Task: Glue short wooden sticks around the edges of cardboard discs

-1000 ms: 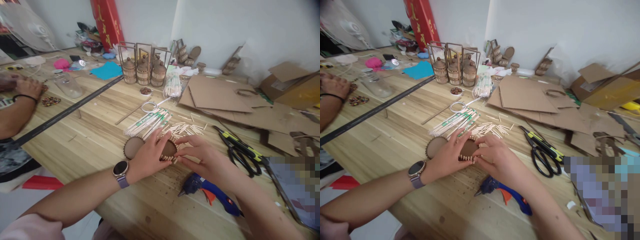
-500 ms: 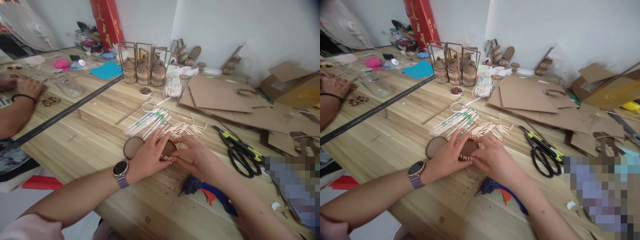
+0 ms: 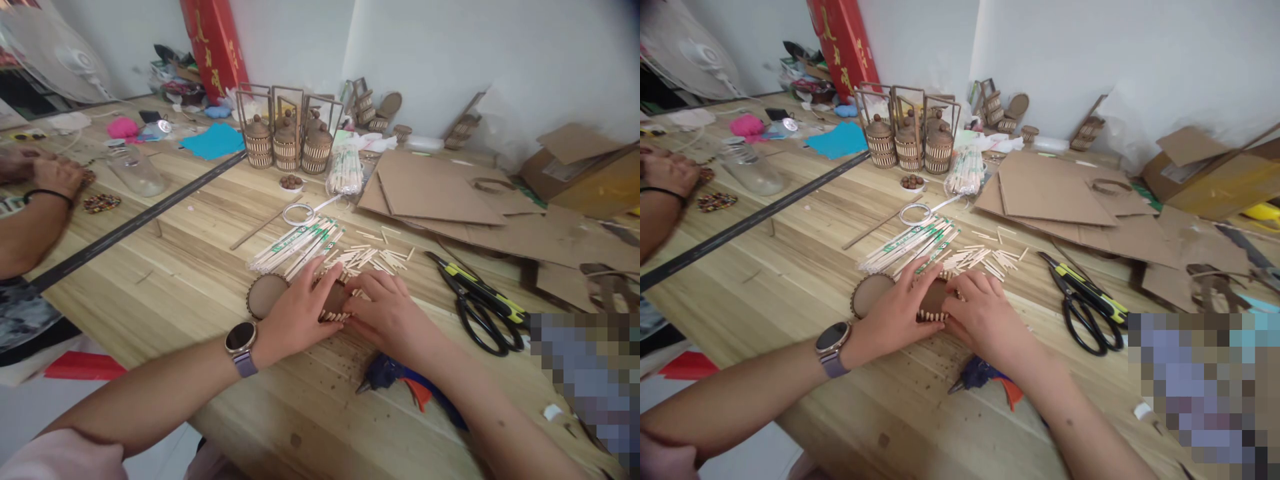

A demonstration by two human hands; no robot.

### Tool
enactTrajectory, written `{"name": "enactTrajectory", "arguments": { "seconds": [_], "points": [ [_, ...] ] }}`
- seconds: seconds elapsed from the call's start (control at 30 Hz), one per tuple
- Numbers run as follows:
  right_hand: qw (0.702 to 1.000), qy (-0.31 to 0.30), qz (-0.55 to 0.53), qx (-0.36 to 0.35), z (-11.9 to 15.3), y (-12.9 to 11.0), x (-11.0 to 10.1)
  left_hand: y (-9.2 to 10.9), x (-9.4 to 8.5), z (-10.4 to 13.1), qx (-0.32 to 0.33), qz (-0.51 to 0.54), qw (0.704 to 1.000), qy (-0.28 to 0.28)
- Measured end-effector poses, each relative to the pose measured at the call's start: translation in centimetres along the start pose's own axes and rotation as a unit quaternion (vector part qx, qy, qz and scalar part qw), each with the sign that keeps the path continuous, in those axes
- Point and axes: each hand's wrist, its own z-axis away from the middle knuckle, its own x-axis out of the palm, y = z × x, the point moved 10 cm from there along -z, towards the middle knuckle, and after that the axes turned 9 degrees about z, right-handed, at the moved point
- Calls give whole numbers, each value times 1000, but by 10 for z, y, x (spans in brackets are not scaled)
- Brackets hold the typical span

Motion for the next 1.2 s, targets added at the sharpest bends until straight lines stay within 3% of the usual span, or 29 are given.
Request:
{"name": "enactTrajectory", "arguments": {
  "seconds": [1.2],
  "points": [
    [1000, 21, 16, 9, 1, 4, 4, -1, 1, 0, -2, 2, 1000, -6]
  ]
}}
